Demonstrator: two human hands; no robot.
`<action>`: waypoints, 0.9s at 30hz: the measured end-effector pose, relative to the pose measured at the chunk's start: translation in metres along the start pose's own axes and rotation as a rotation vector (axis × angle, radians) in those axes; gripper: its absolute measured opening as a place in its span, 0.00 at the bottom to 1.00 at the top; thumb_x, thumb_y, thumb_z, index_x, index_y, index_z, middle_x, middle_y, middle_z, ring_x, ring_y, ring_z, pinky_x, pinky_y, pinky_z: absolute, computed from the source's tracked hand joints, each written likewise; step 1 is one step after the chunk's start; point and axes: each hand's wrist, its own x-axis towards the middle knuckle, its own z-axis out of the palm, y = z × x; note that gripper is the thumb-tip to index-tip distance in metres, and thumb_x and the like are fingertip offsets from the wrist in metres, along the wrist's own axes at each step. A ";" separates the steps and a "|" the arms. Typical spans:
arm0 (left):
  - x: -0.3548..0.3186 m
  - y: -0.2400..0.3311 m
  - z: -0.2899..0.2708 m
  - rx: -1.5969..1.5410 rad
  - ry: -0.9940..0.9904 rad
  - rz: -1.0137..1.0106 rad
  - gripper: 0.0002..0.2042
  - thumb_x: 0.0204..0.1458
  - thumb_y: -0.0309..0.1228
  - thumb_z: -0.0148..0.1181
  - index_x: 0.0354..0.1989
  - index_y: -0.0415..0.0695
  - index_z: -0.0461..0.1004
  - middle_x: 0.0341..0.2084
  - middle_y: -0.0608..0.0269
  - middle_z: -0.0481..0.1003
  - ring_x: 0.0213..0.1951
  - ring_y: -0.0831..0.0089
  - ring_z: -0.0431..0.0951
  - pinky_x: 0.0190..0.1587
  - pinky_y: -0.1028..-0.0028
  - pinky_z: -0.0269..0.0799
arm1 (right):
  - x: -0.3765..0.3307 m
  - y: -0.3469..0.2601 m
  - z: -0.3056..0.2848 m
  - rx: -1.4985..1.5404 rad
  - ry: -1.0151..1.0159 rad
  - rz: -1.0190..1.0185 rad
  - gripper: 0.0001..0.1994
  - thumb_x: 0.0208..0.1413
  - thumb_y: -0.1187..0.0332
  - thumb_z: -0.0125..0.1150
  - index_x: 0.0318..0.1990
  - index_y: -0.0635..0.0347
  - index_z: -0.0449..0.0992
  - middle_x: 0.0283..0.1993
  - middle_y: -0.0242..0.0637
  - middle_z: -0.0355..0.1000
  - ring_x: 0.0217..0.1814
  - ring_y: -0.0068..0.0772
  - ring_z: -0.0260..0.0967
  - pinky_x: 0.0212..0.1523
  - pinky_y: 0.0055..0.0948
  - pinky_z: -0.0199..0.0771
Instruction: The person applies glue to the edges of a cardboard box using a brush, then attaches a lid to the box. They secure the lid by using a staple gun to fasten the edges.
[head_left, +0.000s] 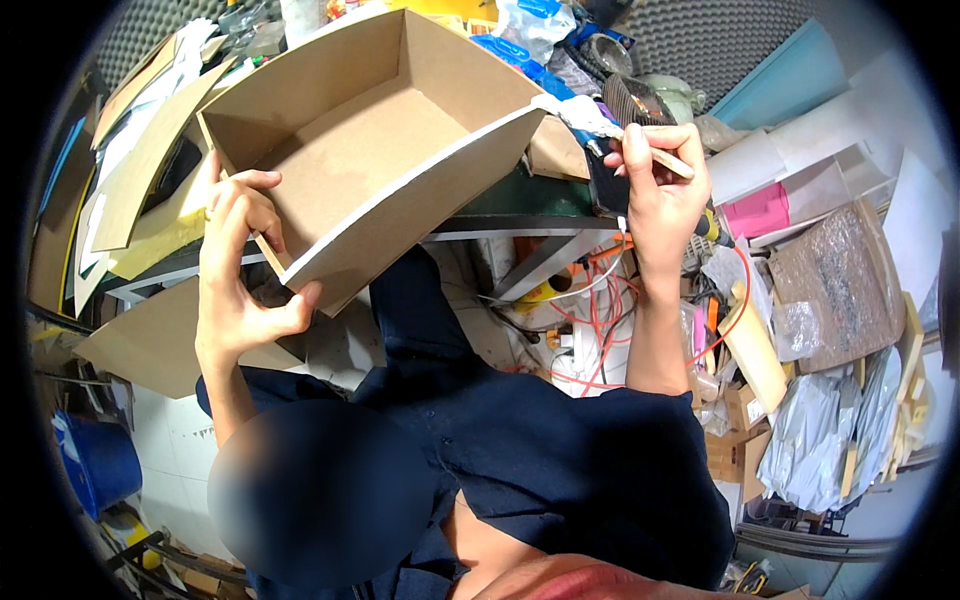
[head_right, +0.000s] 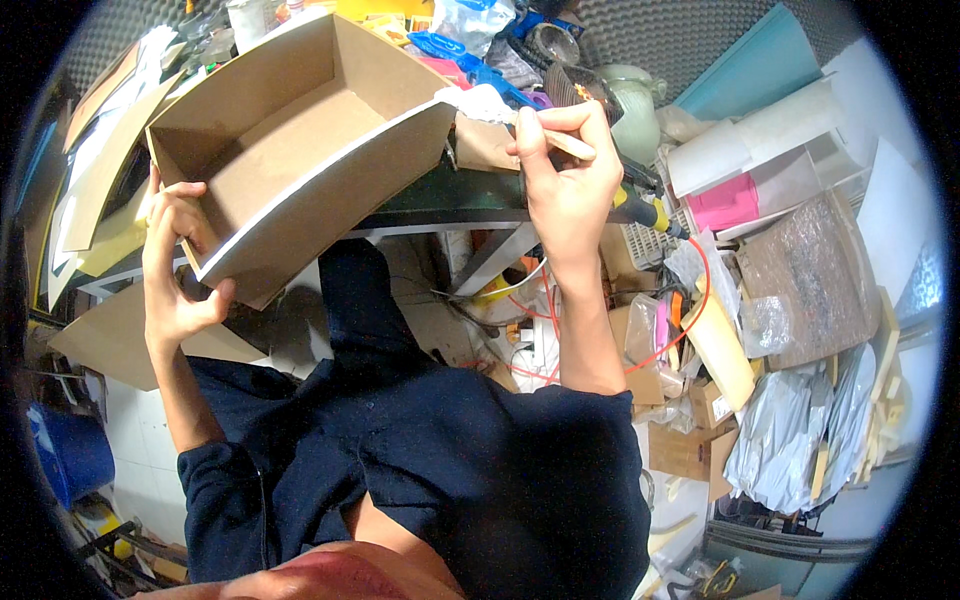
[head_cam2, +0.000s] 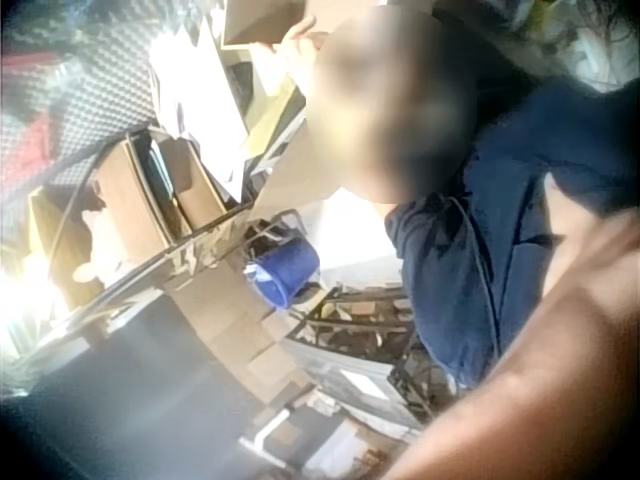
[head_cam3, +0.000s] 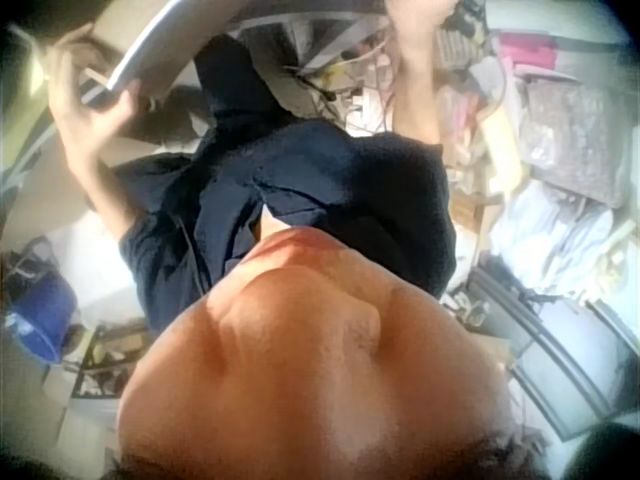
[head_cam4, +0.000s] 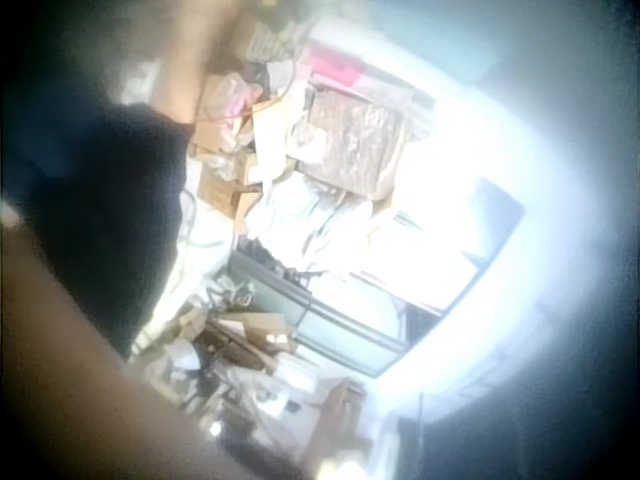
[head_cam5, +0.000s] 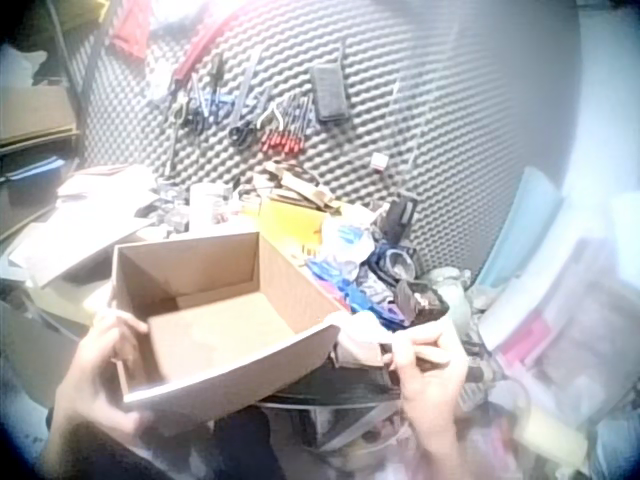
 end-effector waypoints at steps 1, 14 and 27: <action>0.000 0.000 0.000 -0.001 0.002 0.002 0.19 0.25 0.43 0.62 0.22 0.43 0.65 0.24 0.63 0.65 0.46 0.57 0.71 0.67 0.40 0.33 | -0.003 -0.002 0.002 0.029 -0.035 -0.017 0.07 0.56 0.73 0.61 0.32 0.63 0.68 0.29 0.34 0.72 0.30 0.18 0.71 0.32 0.18 0.71; 0.000 0.001 -0.001 0.013 -0.015 0.003 0.19 0.27 0.43 0.62 0.23 0.43 0.65 0.24 0.62 0.65 0.48 0.57 0.71 0.67 0.41 0.34 | 0.007 0.012 -0.010 -0.034 0.026 -0.036 0.07 0.57 0.72 0.60 0.32 0.63 0.68 0.29 0.34 0.72 0.28 0.18 0.70 0.32 0.18 0.70; -0.005 -0.020 -0.030 -0.195 -0.123 -0.067 0.29 0.33 0.51 0.60 0.42 0.44 0.67 0.59 0.49 0.60 0.68 0.50 0.49 0.67 0.47 0.40 | -0.014 0.011 -0.036 0.345 0.073 0.064 0.08 0.60 0.70 0.55 0.42 0.66 0.68 0.36 0.42 0.72 0.33 0.31 0.74 0.36 0.24 0.74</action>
